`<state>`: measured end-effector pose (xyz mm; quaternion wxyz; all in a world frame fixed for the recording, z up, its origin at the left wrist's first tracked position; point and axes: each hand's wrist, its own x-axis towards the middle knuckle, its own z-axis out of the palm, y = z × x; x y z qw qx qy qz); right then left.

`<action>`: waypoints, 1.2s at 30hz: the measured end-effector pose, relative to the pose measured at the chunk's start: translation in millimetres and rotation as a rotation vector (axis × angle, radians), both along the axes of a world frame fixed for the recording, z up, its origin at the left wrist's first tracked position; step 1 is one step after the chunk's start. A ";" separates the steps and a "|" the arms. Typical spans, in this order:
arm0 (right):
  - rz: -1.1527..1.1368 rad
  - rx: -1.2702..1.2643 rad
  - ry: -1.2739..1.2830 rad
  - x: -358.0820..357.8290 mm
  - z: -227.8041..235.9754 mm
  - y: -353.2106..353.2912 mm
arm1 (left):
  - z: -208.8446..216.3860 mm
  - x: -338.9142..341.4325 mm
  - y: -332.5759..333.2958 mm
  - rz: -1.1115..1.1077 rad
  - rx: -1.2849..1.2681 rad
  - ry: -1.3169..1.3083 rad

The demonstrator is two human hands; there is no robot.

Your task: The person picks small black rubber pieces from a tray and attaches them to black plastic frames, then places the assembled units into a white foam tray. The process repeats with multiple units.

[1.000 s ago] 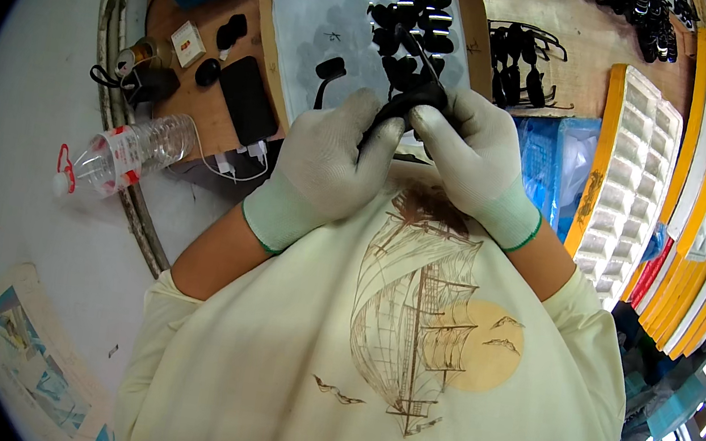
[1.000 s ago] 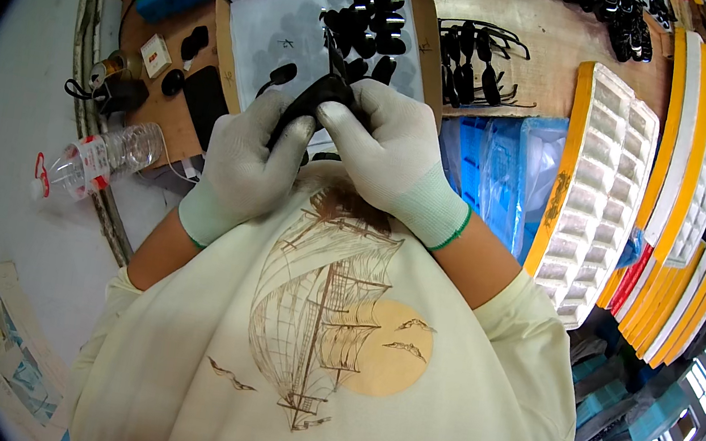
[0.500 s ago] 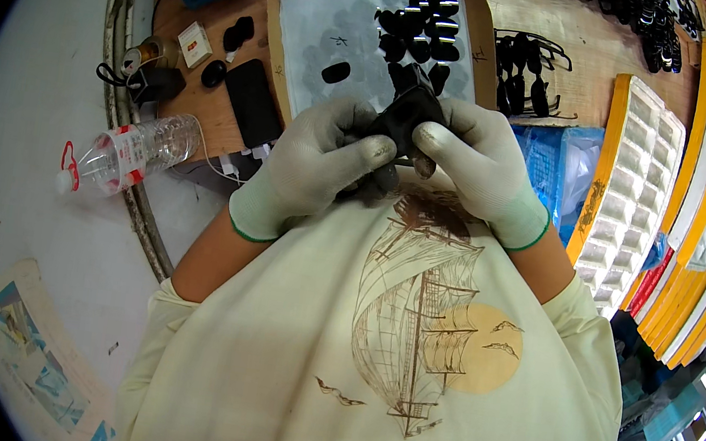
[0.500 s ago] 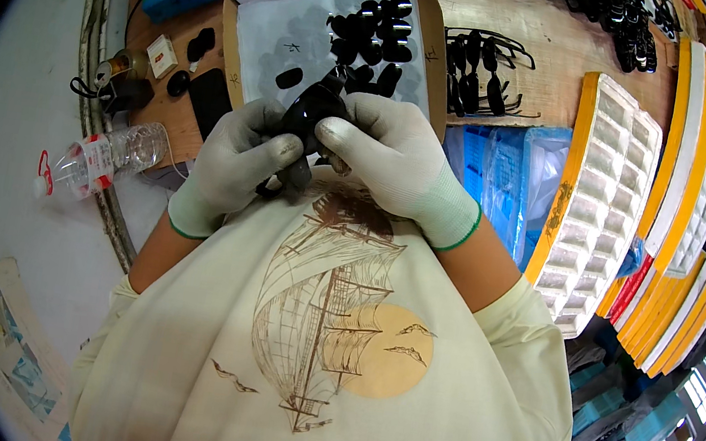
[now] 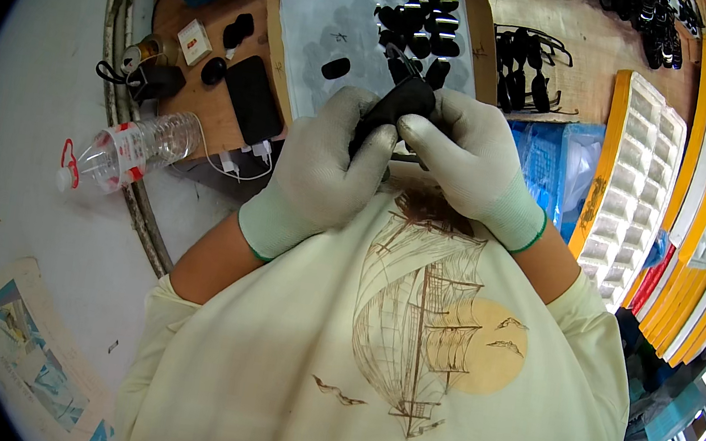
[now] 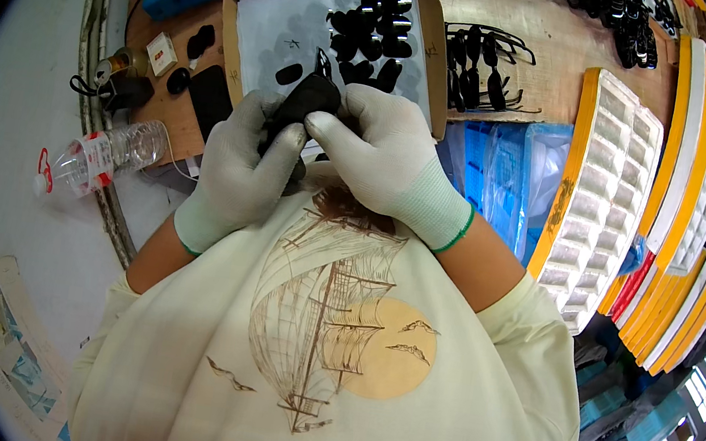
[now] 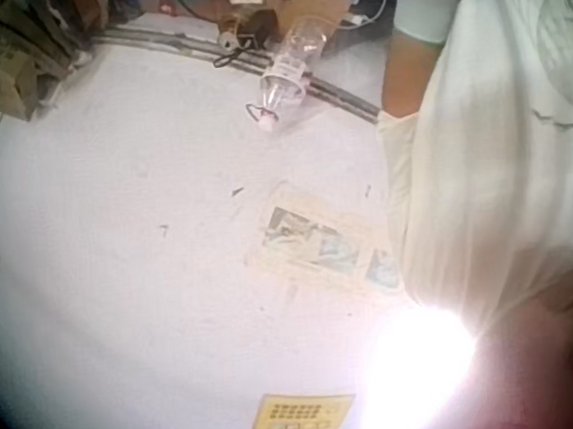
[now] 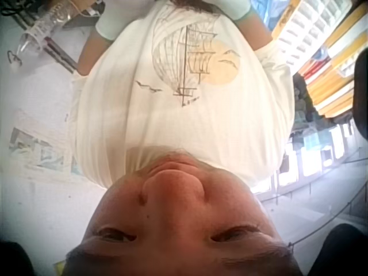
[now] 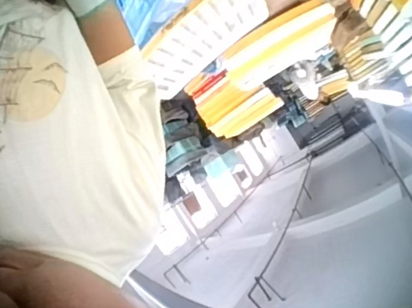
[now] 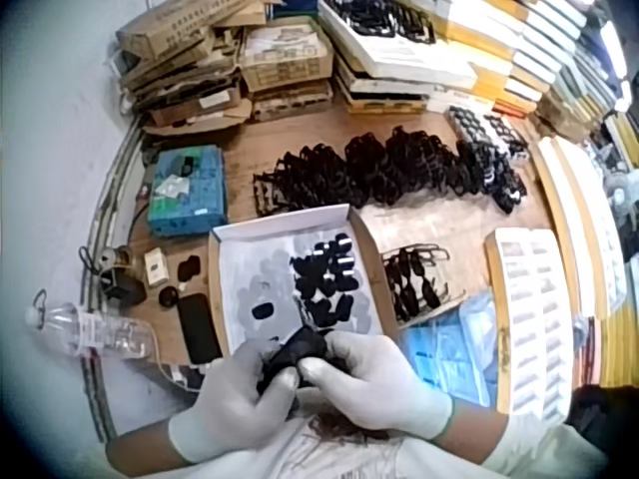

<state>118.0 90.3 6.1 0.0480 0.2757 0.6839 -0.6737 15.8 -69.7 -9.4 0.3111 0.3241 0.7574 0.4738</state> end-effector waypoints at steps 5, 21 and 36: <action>-0.004 0.064 0.018 0.1 -6.1 -1.1 | -0.8 -4.9 -0.4 -0.055 0.043 0.214; -0.150 -0.284 0.175 17.0 -13.7 27.0 | -162.8 -48.9 -1.2 -0.346 -0.784 0.408; -0.222 -0.721 0.356 20.1 -23.4 20.3 | -170.1 -35.0 7.2 -0.404 -0.906 0.515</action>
